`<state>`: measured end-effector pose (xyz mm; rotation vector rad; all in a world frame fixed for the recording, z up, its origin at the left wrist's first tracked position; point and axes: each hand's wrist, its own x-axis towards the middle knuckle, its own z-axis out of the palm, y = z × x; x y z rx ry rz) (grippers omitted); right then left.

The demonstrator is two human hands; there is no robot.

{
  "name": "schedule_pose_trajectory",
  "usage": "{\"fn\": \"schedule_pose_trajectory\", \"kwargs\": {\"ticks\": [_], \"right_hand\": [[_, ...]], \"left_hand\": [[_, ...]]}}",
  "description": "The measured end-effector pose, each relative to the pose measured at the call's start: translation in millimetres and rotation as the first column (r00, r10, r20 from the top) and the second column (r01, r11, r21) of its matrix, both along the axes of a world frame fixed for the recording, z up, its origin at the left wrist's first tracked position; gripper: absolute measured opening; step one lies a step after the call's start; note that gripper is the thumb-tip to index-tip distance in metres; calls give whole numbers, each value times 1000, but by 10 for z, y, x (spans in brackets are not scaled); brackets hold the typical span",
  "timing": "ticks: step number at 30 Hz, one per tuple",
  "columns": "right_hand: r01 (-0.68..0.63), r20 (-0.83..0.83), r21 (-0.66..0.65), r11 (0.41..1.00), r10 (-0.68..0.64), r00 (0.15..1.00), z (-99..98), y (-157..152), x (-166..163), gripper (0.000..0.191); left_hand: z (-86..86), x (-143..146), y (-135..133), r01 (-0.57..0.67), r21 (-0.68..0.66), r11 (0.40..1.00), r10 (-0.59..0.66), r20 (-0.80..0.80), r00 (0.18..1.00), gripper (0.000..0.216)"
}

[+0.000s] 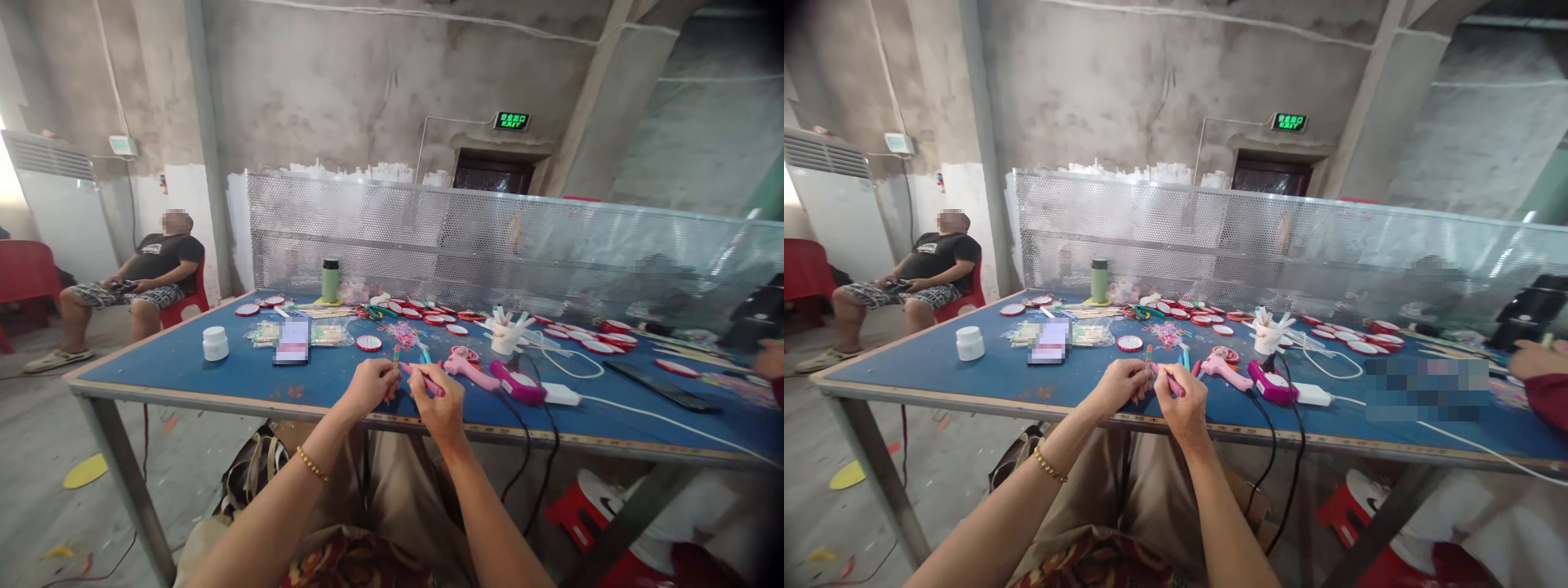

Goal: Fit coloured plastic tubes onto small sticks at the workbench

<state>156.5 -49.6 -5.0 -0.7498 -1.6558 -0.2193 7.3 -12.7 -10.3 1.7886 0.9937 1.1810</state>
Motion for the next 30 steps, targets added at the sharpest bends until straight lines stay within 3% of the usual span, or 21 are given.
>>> {"fn": "schedule_pose_trajectory", "kwargs": {"ticks": [30], "right_hand": [[-23,15,22,1000,22,1000,-6,9,-20,18]], "left_hand": [[44,-15,-35,7,6,1000,-7,-18,1000,25]]}}
